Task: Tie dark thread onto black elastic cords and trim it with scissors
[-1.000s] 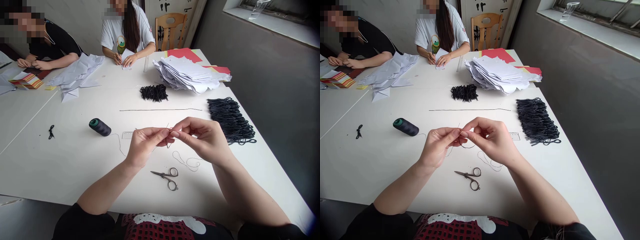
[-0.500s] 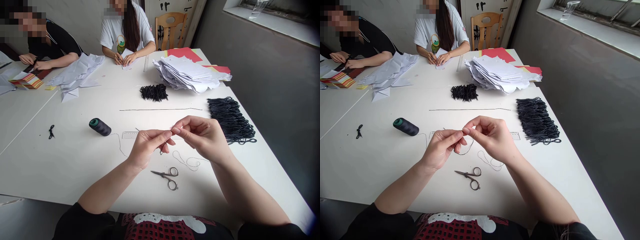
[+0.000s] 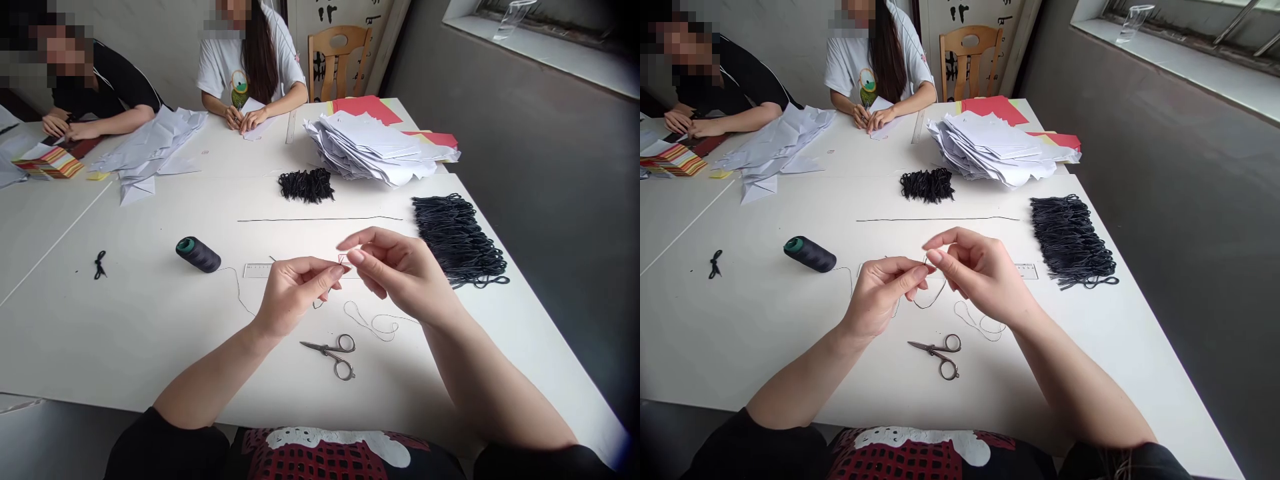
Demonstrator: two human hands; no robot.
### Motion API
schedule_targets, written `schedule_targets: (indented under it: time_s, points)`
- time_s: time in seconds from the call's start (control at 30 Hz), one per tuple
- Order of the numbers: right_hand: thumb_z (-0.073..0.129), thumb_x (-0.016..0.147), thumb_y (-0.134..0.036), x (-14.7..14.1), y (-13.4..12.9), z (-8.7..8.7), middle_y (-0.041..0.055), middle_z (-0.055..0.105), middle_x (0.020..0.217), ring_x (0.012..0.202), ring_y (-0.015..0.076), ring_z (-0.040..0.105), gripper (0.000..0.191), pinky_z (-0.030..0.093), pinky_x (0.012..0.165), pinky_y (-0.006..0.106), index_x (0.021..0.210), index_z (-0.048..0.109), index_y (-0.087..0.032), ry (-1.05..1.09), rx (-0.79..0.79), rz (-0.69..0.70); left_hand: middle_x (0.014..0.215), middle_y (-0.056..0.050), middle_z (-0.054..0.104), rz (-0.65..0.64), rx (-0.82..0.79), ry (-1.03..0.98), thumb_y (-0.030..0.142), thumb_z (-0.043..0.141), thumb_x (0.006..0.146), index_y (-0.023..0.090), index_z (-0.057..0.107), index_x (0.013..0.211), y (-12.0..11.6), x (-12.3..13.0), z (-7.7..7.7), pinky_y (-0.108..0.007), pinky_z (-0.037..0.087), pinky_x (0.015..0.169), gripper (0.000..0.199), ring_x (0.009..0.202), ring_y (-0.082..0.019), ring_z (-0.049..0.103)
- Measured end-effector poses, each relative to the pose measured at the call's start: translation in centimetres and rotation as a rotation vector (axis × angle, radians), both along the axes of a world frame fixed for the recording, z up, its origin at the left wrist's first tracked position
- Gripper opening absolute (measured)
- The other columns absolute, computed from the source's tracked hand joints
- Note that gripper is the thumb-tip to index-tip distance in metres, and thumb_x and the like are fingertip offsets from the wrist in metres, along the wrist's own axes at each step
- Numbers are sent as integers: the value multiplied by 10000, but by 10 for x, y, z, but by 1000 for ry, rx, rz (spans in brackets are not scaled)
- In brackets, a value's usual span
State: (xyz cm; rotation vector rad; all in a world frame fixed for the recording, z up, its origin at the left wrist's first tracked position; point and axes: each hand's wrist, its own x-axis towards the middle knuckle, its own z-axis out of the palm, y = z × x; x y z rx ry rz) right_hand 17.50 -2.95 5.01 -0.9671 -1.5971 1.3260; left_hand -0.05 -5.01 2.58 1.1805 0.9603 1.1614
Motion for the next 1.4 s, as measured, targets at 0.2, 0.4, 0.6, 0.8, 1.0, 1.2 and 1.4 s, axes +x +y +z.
schedule_targets:
  time_s: [0.2,0.4,0.6,0.8,1.0,1.2,1.4]
  points:
    - [619,900,-491,1,1,2,-11,586,502,363,62,476,373,380,359,178,931,701,-129,-38,-76,50,628,-15,666,67,74,44,329,717,813,214,768,779,0,1,1,-240,468,507,130,544,-99,537]
    - [711,836,-440,-2,-1,-1,-18,576,457,331,69,476,311,374,335,180,837,707,-129,-31,-46,-10,593,-19,645,75,60,93,363,713,810,209,774,769,0,1,1,-243,397,444,171,475,-85,449]
    - [719,829,-422,-3,-1,0,-20,570,442,326,73,480,297,367,332,180,796,687,-128,-53,-27,-29,589,-16,621,58,33,99,387,716,808,205,772,722,0,1,0,-246,350,456,209,488,-78,396]
    - [679,860,-440,-3,-2,0,-24,554,429,322,71,468,317,355,334,183,800,661,-129,-75,-31,-25,600,-22,625,33,6,108,416,717,802,205,775,723,-1,1,1,-264,348,466,232,492,-83,377]
    - [668,863,-484,-1,0,0,-7,594,479,360,83,508,362,397,360,191,879,665,-123,-51,-61,7,608,-17,651,37,8,84,390,731,794,218,773,734,1,0,-1,-267,418,522,187,531,-103,490]
    - [599,907,-507,6,5,4,22,643,544,385,81,527,418,428,385,192,1026,690,-117,-65,-97,11,636,-26,669,15,4,45,367,722,801,223,777,779,3,-1,-5,-290,488,636,155,680,-157,627]
    - [691,851,-439,-2,0,2,4,620,513,376,73,520,325,400,353,170,869,687,-114,-81,-63,48,565,1,588,60,21,107,399,728,795,208,732,670,2,0,-4,-269,370,499,228,522,-100,462]
